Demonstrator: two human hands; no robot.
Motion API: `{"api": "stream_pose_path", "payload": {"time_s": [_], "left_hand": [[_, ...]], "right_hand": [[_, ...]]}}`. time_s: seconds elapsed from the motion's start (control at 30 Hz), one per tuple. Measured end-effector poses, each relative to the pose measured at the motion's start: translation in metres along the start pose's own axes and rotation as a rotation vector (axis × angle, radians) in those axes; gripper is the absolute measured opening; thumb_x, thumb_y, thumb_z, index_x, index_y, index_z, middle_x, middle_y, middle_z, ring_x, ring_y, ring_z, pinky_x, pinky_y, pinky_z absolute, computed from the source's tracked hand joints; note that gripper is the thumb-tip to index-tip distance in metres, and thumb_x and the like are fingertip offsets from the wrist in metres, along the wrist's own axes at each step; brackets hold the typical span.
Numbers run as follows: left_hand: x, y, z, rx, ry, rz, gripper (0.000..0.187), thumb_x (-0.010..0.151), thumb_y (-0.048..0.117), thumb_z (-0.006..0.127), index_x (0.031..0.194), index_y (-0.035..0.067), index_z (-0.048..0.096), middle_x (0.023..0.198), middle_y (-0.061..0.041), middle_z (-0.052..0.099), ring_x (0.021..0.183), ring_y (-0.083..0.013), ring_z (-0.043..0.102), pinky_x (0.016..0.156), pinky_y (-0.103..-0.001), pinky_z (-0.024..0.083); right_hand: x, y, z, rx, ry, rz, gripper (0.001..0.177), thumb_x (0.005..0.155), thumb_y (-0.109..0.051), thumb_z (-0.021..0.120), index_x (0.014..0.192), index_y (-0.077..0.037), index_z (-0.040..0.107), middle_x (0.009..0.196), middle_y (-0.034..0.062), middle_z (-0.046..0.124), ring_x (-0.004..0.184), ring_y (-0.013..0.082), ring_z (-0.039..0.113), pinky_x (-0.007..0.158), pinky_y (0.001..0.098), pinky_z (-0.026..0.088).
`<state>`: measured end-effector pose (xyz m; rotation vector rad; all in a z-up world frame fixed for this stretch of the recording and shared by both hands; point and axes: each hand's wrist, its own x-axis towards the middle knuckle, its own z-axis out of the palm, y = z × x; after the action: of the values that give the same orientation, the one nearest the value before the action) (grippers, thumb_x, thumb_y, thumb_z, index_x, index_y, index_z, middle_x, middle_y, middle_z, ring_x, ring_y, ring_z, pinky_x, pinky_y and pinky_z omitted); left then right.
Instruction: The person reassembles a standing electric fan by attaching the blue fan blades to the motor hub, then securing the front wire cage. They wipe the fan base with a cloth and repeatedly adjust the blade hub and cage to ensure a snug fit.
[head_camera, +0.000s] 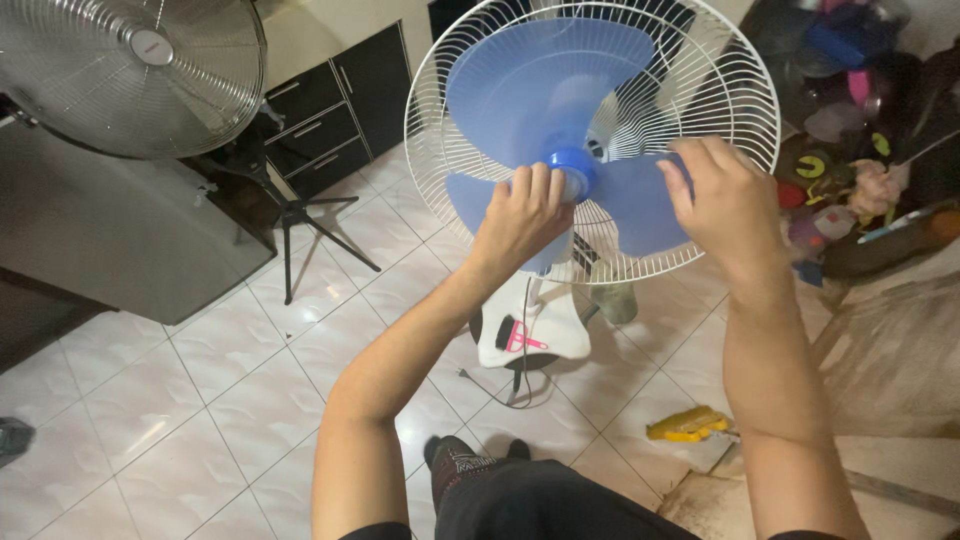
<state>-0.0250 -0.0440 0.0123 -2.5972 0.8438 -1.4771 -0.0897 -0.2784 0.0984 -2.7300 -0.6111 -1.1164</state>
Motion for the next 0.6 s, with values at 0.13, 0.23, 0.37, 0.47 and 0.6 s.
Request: {"api": "stream_pose_path", "payload": {"time_s": [0.13,0.23,0.37,0.47,0.6], "left_hand": [[-0.003,-0.001,0.017,-0.059,0.022,0.01,0.046,0.094,0.051,0.068,0.084,0.009,0.051,0.079,-0.003,0.047,0.07,-0.015,0.052,0.049,-0.029,0.045],[-0.006,-0.004,0.03,-0.072,0.051,0.013,0.047,0.093,0.054,0.066,0.086,0.009,0.052,0.078,-0.003,0.047,0.07,-0.0145,0.054,0.05,-0.028,0.048],[-0.009,-0.005,0.041,-0.148,0.082,-0.024,0.051,0.093,0.057,0.067,0.084,0.009,0.053,0.075,-0.003,0.049,0.065,-0.0145,0.056,0.049,-0.028,0.05],[-0.009,-0.003,0.047,-0.183,0.102,-0.073,0.05,0.093,0.056,0.068,0.083,0.01,0.053,0.074,-0.003,0.05,0.063,-0.0143,0.057,0.05,-0.027,0.051],[-0.01,0.0,0.05,-0.195,0.154,-0.113,0.048,0.092,0.056,0.068,0.085,0.01,0.054,0.076,-0.002,0.051,0.067,-0.015,0.058,0.055,-0.027,0.052]], "right_hand": [[-0.01,0.003,0.008,0.076,0.028,0.023,0.011,0.106,-0.014,0.074,0.11,-0.004,0.069,0.103,0.0108,0.072,0.091,0.0287,0.07,0.084,0.0381,0.056],[-0.022,0.007,0.02,0.077,0.051,0.097,0.01,0.106,-0.012,0.074,0.106,-0.003,0.07,0.098,0.0123,0.071,0.088,0.0312,0.069,0.077,0.0395,0.054],[-0.034,0.007,0.04,0.184,0.079,0.197,0.009,0.107,-0.009,0.07,0.105,-0.001,0.068,0.095,0.0132,0.07,0.081,0.0299,0.069,0.071,0.039,0.053],[-0.056,-0.002,0.06,0.193,0.197,0.237,0.008,0.108,-0.007,0.067,0.106,0.001,0.066,0.097,0.0158,0.069,0.087,0.0335,0.068,0.077,0.0418,0.054],[-0.097,-0.009,0.101,0.374,0.196,0.566,0.019,0.111,-0.013,0.056,0.113,0.003,0.065,0.1,0.0175,0.069,0.09,0.0301,0.068,0.08,0.0424,0.052]]}}
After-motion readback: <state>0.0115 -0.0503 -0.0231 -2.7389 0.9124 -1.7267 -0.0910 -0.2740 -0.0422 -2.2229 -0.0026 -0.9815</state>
